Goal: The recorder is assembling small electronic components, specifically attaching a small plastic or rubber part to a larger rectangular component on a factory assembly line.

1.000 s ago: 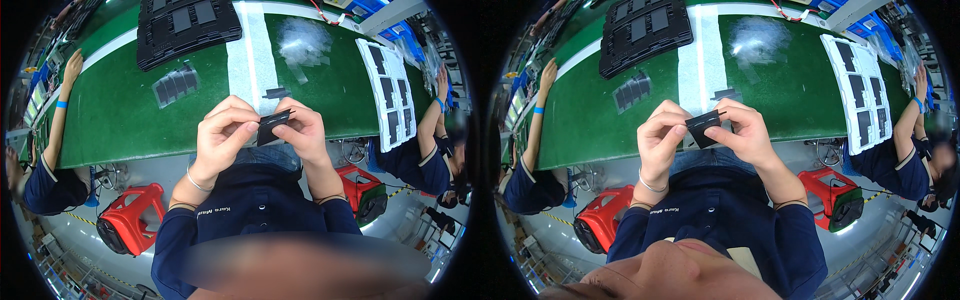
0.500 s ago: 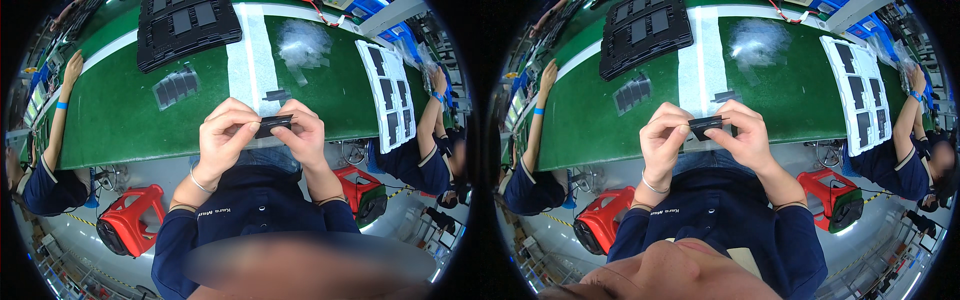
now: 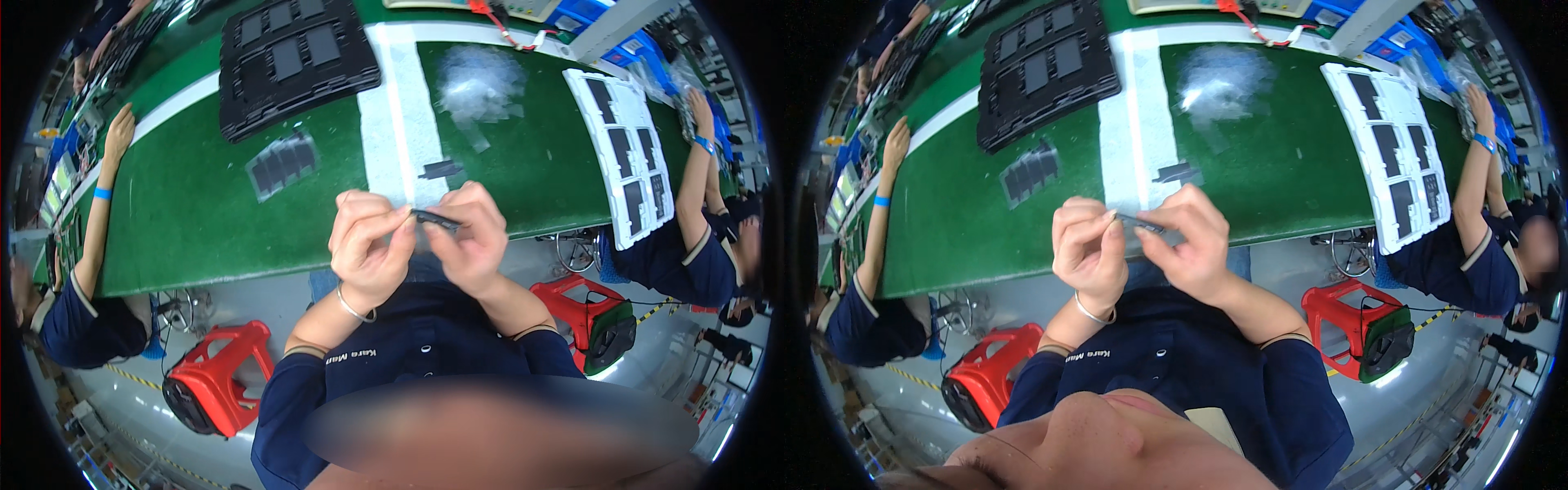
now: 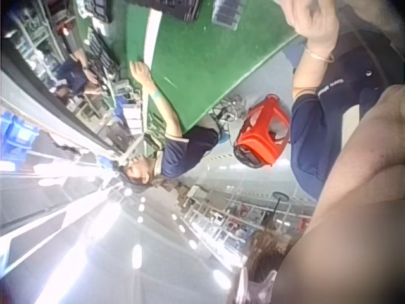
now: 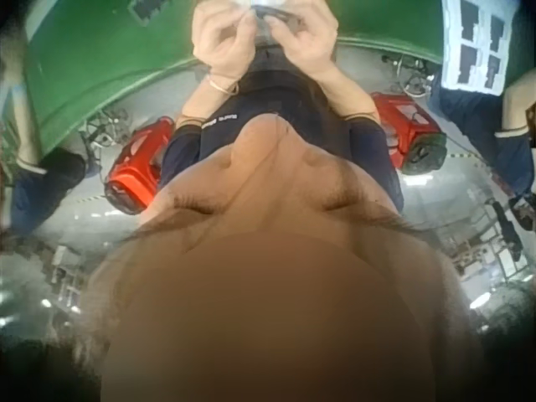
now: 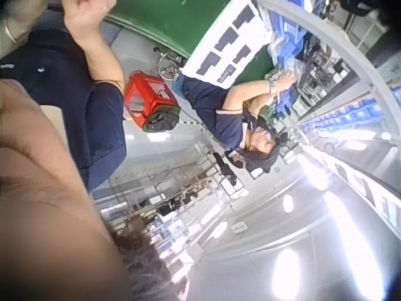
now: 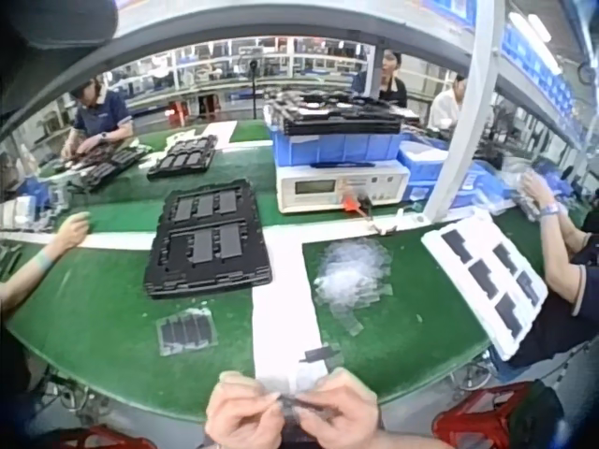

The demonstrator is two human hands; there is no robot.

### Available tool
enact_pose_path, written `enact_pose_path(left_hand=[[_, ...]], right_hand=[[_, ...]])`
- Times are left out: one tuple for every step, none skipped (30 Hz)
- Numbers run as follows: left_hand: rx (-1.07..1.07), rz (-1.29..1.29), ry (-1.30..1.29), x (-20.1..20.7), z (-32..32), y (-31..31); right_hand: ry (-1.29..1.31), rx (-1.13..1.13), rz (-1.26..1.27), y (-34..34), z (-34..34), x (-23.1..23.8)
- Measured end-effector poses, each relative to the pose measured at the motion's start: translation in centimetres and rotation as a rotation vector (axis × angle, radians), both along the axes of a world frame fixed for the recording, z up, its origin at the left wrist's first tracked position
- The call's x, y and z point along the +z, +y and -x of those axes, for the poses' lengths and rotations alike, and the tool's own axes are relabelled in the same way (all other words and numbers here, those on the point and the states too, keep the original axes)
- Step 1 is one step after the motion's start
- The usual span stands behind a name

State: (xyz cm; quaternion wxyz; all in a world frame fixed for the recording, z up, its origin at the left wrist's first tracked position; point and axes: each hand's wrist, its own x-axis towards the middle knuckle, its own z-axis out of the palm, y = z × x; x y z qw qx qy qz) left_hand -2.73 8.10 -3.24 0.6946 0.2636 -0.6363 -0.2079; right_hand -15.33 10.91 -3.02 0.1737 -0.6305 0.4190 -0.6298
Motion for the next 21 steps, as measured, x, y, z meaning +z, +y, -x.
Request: enact_pose_path(left_hand=[[0.025,0.004,-0.018,-0.1,0.0,-0.1],[0.047,0.009,-0.035,-0.1,0.0,-0.1],[0.068,0.014,-0.051,-0.1,-0.1,0.0],[0.028,0.014,-0.141,0.0,-0.5,0.2],[0.025,0.005,-0.183,0.1,-0.3,0.3],[0.026,-0.003,-0.225,0.2,0.0,0.3],[0.029,-0.016,-0.275,0.2,0.1,0.4],[0.031,-0.033,-0.362,0.1,0.2,0.6],[0.090,-0.032,-0.506,0.2,0.6,1.0],[0.085,-0.065,-0.506,0.0,1.2,1.6],[0.081,-0.098,-0.506,-0.1,1.6,2.0],[0.069,-0.103,-0.522,0.0,1.4,2.0],[0.052,-0.106,-0.538,0.2,1.1,1.9],[0.035,-0.109,-0.553,0.3,0.7,1.7],[-0.017,-0.131,-0.504,-0.3,-0.2,1.3],[-0.078,-0.194,-0.303,-0.1,-0.5,0.8],[-0.138,-0.254,-0.100,0.3,-0.5,0.3],[-0.204,-0.333,0.098,0.8,-0.1,0.5],[-0.300,-0.410,0.043,1.2,-0.5,0.4],[-0.396,-0.487,-0.013,1.4,-1.1,0.2],[-0.493,-0.563,-0.071,1.5,-1.5,0.1]], right_hand=[[0.018,-0.007,0.015,0.0,-0.2,0.3],[0.033,-0.019,0.027,-0.1,-0.3,0.3],[0.049,-0.032,0.039,-0.3,-0.4,0.2],[0.049,-0.050,0.075,-0.3,-0.5,0.0],[0.042,-0.071,0.067,-0.3,-0.5,-0.1],[0.066,-0.113,0.085,-0.6,-0.3,0.0],[0.082,-0.151,0.098,-0.7,-0.3,0.0],[0.132,-0.199,0.123,-0.9,-0.2,0.1],[0.182,-0.245,0.147,-1.2,0.0,0.3],[0.226,-0.283,0.166,-1.3,-0.1,0.4],[0.243,-0.274,0.165,-1.5,-0.1,0.6],[0.260,-0.263,0.164,-1.8,-0.1,0.8],[0.278,-0.258,0.164,-1.8,0.0,1.0],[0.214,-0.166,0.065,-1.7,0.3,1.1],[0.149,-0.074,-0.033,-1.5,0.9,1.3],[0.084,0.024,-0.132,-1.2,1.4,1.4],[0.068,0.125,-0.195,-1.2,1.7,1.5],[0.053,0.227,-0.258,-1.3,2.0,1.8],[0.037,0.327,-0.323,-1.2,2.2,1.9],[0.083,0.343,-0.389,-1.1,2.4,1.9],[0.026,0.324,-0.378,-1.0,2.2,1.9]])
